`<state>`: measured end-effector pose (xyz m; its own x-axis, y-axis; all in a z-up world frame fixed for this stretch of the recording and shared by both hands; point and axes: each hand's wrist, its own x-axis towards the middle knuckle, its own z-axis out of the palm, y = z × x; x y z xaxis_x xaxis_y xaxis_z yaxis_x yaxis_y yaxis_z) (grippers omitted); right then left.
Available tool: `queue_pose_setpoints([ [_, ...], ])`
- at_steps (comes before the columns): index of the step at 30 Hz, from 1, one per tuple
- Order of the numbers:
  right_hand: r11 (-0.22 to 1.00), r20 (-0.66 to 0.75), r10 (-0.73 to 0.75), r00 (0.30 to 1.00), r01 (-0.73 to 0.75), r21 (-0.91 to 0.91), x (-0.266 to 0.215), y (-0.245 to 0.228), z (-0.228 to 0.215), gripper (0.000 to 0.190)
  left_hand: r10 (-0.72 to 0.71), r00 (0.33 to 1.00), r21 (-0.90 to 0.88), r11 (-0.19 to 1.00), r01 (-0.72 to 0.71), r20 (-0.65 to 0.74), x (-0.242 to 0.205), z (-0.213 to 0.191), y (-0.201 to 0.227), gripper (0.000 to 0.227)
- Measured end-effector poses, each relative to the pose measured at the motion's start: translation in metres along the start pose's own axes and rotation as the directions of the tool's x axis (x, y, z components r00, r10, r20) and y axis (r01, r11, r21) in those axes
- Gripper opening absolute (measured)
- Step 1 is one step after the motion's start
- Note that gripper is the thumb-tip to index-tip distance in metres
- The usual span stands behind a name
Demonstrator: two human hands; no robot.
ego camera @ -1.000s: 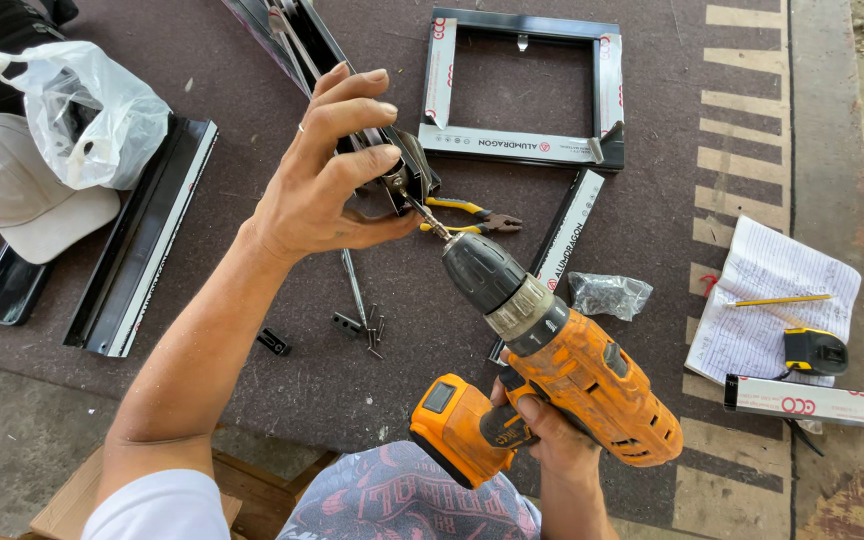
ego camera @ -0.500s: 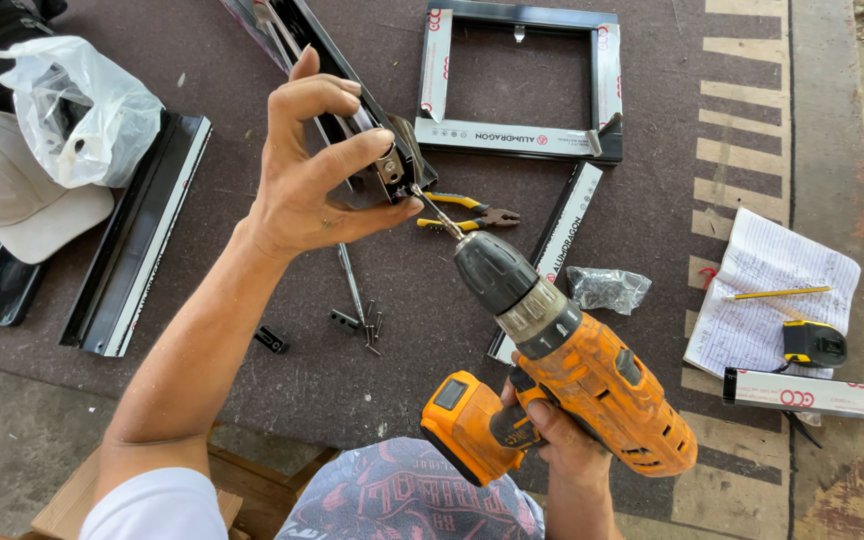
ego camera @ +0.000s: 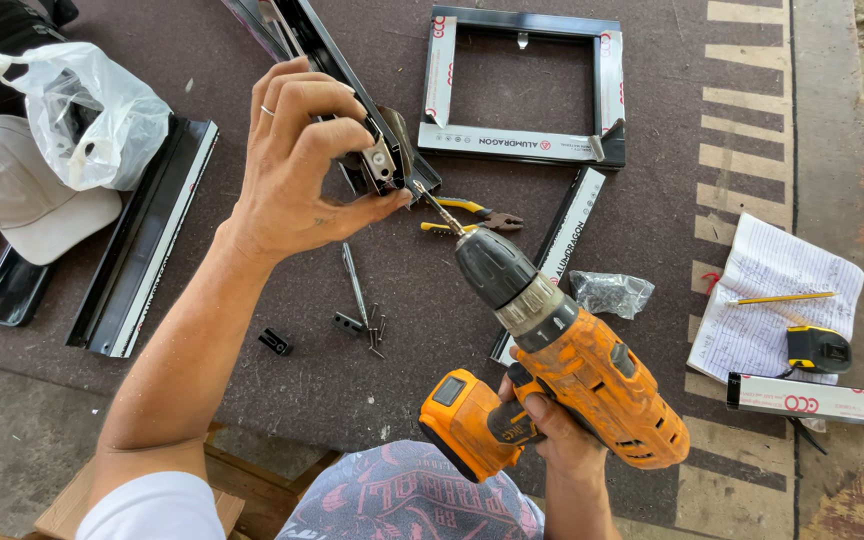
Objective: The person assembles an aluminum window frame by inserting corner brackets and fastening them with a cordless drill. They align the aluminum profiles, insert corner connectors, and drive screws into the joints to secure the frame. The person also uses pliers to adjust components and ensures the frame is properly aligned.
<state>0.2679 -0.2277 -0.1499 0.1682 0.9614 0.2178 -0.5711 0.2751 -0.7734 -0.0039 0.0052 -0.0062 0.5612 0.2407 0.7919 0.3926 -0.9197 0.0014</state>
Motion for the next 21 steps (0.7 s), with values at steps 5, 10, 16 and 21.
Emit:
queue_pose_setpoints([
  [5, 0.998, 0.035, -0.001, 0.999, 0.003, -0.056, 0.006, -0.002, 0.010, 0.050, -0.052, 0.997, 0.068, 0.997, 0.048, 0.061, 0.007, -0.010, 0.011, 0.067],
  [10, 0.999, 0.039, 0.000, 0.999, 0.002, -0.040, 0.007, -0.002, 0.015, 0.050, -0.019, 0.998, 0.075, 0.997, 0.014, 0.068, 0.010, -0.015, 0.016, 0.056],
  [16, 0.999, 0.041, -0.010, 0.999, 0.012, -0.035, 0.005, -0.001, 0.013, 0.049, 0.064, 0.993, 0.134, 0.988, -0.077, 0.099, 0.011, -0.012, 0.011, 0.052],
  [21, 0.999, 0.053, -0.031, 0.998, 0.033, -0.040, 0.008, -0.001, 0.014, 0.049, 0.071, 0.995, 0.064, 0.995, -0.076, 0.068, 0.009, -0.004, 0.009, 0.052],
])
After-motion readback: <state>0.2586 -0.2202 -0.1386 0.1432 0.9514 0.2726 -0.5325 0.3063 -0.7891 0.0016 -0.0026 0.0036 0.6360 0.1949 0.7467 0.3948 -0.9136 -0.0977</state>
